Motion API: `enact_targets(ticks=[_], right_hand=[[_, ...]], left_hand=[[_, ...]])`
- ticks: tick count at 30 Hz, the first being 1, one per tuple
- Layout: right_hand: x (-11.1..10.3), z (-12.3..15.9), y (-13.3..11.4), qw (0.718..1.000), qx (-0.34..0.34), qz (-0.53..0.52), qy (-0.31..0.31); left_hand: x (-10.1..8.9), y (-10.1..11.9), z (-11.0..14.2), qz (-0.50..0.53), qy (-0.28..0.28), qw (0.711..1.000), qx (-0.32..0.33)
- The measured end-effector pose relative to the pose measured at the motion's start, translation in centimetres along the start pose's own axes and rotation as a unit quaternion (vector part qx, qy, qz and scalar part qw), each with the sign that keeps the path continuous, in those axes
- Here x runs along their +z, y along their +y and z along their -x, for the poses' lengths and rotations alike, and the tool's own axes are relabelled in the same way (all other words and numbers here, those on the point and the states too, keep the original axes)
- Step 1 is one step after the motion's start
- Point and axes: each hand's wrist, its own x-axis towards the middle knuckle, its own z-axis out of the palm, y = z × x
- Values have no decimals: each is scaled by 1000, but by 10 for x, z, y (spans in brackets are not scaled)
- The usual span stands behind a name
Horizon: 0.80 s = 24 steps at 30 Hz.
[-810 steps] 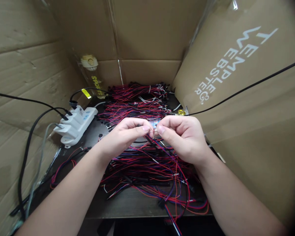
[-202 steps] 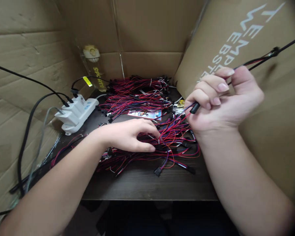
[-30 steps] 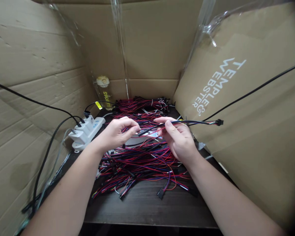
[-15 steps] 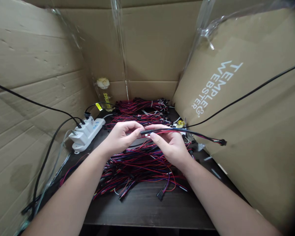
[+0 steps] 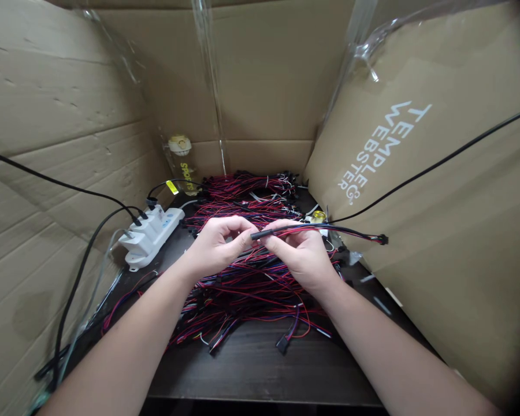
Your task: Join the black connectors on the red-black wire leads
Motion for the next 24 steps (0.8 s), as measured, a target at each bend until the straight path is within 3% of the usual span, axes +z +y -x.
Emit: enact_targets(ticks=[6,11,16,20,24], right_hand=[[-2,-1,4,996,44,-69,28],[-2,-3,-1,984,86,-126,92],[0,-4,-4,981,57,-134,128],[2,-2,0,985,-11,-61,161],[4,1,1,988,-9,-5,153]], left_hand=[[1,-3,3,-38,15,998,52],[-1,-5,1,-41,39,997,46],[-15,-5,0,-115,51,990,61],[-28,-14,-2,-269,53,958,88],[-29,-23,-4,-332,60,932,134]])
